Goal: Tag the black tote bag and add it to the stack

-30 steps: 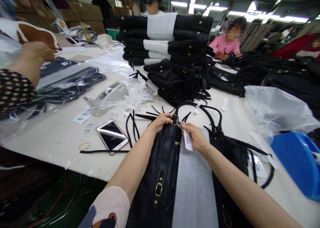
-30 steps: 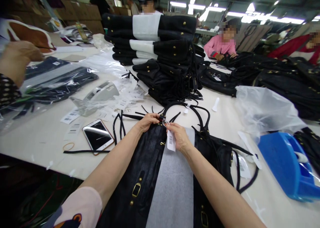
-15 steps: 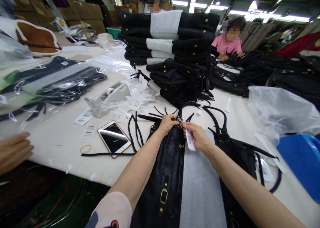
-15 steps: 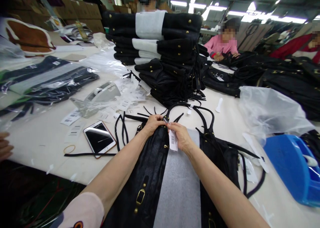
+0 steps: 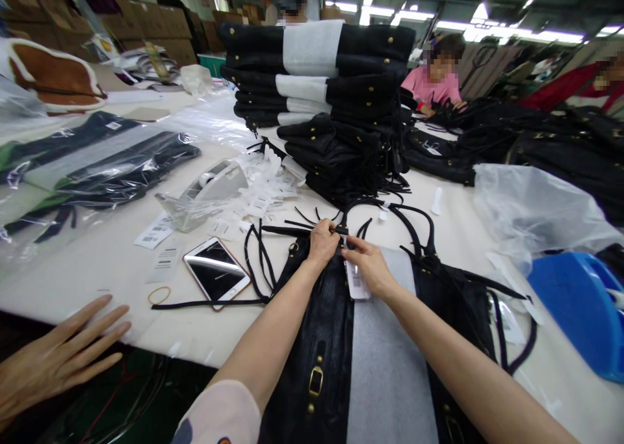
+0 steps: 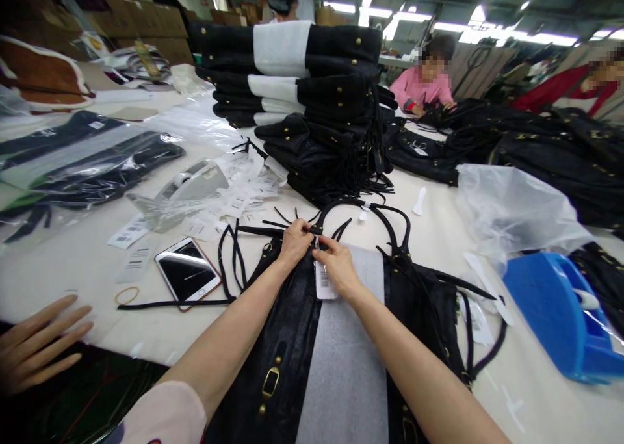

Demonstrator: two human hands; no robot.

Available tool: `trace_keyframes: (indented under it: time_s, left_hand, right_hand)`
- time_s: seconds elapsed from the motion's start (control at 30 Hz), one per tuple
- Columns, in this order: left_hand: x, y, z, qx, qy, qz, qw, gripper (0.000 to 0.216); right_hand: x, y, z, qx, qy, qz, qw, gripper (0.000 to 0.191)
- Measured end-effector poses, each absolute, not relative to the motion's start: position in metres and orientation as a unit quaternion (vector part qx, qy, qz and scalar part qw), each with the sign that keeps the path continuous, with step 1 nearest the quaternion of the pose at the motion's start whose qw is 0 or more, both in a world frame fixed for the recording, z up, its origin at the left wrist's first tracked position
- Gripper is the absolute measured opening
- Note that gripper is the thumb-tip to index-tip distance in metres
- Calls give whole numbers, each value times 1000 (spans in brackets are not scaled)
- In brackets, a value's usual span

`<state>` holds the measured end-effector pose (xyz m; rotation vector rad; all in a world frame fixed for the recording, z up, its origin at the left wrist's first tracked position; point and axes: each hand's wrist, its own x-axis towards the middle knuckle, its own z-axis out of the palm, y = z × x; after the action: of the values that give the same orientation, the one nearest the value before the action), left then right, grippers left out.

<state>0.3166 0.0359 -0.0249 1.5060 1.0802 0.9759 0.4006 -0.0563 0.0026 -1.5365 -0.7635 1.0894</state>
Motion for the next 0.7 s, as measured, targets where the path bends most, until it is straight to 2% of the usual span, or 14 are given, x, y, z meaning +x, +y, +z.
trace_keyframes:
  time_s: [0.13, 0.27, 0.47, 0.6, 0.7]
  left_hand:
    - [312, 41, -26, 622, 396, 372, 564, 36]
    - [308, 44, -25, 626, 383, 352, 581, 34]
    - [304, 48, -23, 682, 408, 329, 510, 37]
    - [293, 49, -11, 746, 421, 291, 426, 42]
    - [285, 47, -3, 789, 421, 261, 365, 31]
  right_hand:
    - [402, -53, -3, -644, -345, 465, 499, 54]
    - [403, -52, 1, -629, -329, 493, 504, 56]
    - [406, -56, 11, -605, -280, 551, 503, 49]
    - [408, -56, 6, -611, -290, 530, 512, 45]
    - [408, -54, 1, -616, -306, 507, 520, 45]
